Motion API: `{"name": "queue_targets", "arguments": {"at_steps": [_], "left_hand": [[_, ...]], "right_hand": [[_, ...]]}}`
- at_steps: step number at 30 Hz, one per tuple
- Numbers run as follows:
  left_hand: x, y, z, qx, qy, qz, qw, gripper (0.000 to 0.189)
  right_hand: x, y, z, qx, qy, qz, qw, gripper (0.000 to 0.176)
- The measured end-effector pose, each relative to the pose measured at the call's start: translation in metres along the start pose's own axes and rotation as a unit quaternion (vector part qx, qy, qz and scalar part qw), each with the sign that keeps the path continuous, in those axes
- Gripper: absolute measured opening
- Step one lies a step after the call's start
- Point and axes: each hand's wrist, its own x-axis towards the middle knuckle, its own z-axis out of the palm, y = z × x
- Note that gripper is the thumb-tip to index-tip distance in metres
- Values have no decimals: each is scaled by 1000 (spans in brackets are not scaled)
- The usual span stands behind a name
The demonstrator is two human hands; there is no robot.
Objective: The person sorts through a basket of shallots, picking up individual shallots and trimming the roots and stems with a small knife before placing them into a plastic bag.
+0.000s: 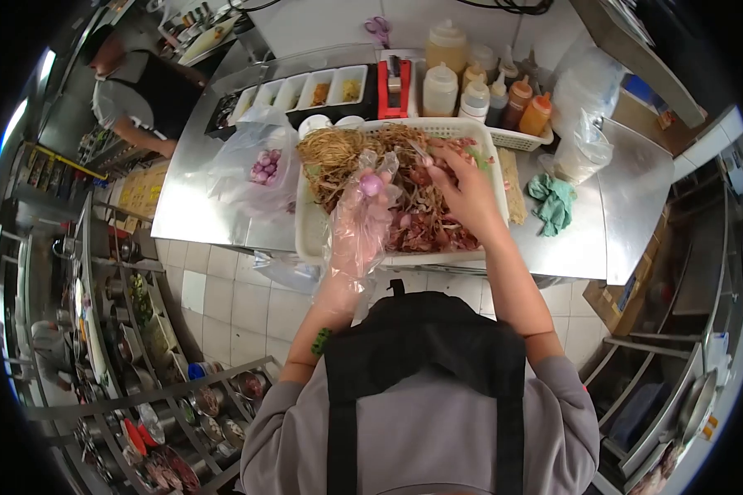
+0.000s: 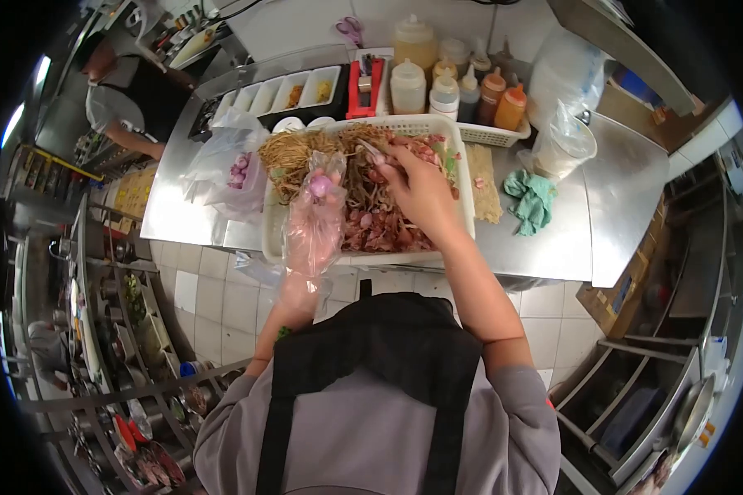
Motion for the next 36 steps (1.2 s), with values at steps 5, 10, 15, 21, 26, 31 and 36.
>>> {"name": "queue_targets", "arguments": {"at_steps": [5, 10, 15, 21, 26, 31, 36], "left_hand": [[-1, 77, -5, 47, -9, 178, 983, 29], [25, 164, -11, 468, 155, 307, 814, 35], [70, 214, -66, 711, 264, 176, 628, 52], [18, 125, 33, 723, 142, 237, 633, 46], [-10, 10, 81, 676, -39, 71, 732, 31], [16, -63, 29, 847, -367, 210, 324, 21], [18, -81, 43, 940, -279, 84, 178, 24]], "right_hand": [[-8, 17, -11, -112, -71, 70, 989, 27], [-12, 17, -19, -152, -81, 90, 981, 36], [-9, 11, -32, -178, -138, 95, 970, 32], [-4, 14, -62, -130, -83, 149, 977, 26], [-13, 20, -69, -141, -85, 144, 976, 26], [-20, 16, -74, -217, -103, 140, 960, 32], [-18, 13, -83, -200, -146, 125, 961, 30]]}}
